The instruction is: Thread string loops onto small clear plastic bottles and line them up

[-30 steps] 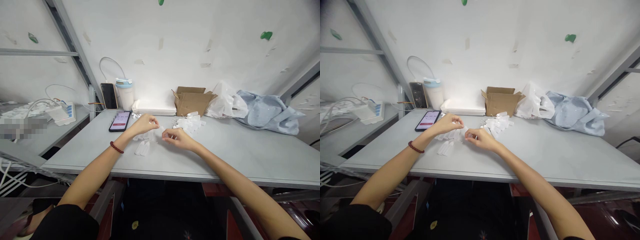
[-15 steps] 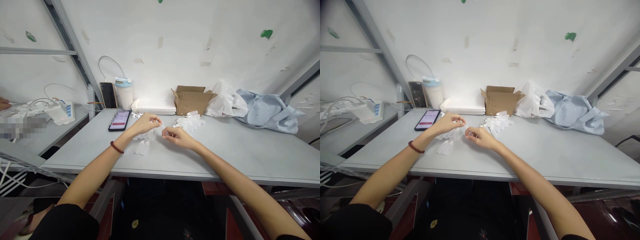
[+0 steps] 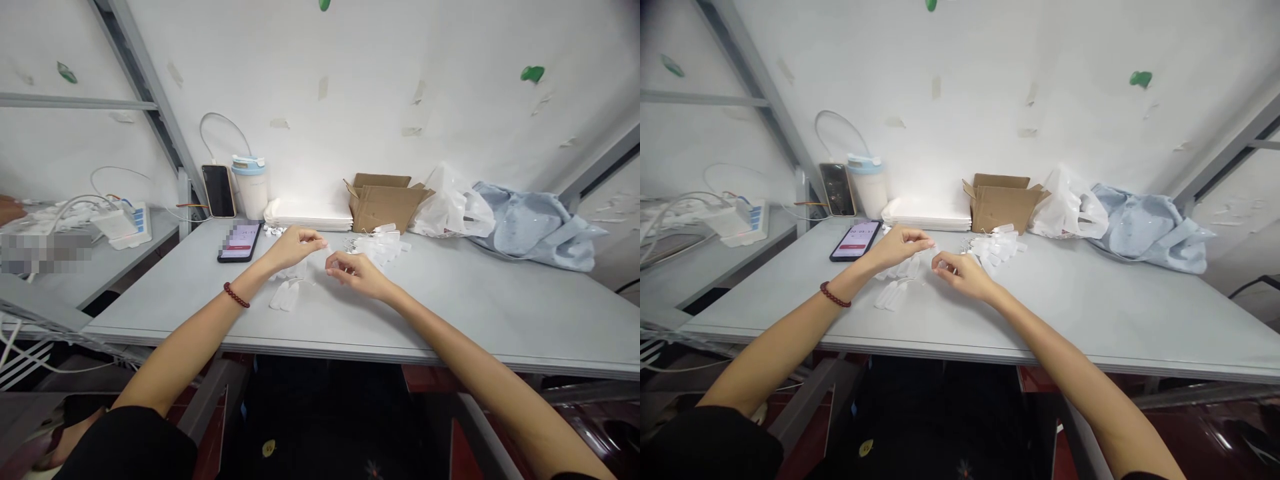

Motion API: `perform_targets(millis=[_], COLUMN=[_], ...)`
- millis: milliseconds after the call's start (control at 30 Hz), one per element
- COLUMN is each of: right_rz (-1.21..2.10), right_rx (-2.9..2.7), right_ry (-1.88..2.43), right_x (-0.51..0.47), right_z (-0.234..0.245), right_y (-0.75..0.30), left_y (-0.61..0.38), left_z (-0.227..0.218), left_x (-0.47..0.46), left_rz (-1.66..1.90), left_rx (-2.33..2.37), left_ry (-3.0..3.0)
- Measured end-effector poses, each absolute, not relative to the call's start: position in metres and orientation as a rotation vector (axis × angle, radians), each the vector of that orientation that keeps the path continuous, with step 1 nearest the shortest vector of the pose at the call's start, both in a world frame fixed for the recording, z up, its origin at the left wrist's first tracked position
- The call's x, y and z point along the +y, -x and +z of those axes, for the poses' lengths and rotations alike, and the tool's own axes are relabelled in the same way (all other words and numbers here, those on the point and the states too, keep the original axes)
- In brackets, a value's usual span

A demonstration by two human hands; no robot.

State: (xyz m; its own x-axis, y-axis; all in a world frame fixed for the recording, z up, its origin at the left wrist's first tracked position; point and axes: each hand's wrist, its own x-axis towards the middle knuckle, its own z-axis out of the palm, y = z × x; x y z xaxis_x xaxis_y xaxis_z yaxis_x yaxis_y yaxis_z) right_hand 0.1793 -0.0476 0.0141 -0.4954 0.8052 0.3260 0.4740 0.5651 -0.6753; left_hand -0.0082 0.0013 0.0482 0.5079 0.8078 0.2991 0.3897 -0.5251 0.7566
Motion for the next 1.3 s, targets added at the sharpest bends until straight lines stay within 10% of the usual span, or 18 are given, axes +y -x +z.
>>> perform_targets(millis=[1300], right_rz=[0.746], right_rx=[-1.982], right_ry=[1.133], right_x=[-0.043], right_z=[0.005], right_y=[-0.177], left_y=[0.002], left_z=[0.039], left_x=[-0.002], left_rz=[0.723], left_rx=[0.911], left_ry=[-1.817])
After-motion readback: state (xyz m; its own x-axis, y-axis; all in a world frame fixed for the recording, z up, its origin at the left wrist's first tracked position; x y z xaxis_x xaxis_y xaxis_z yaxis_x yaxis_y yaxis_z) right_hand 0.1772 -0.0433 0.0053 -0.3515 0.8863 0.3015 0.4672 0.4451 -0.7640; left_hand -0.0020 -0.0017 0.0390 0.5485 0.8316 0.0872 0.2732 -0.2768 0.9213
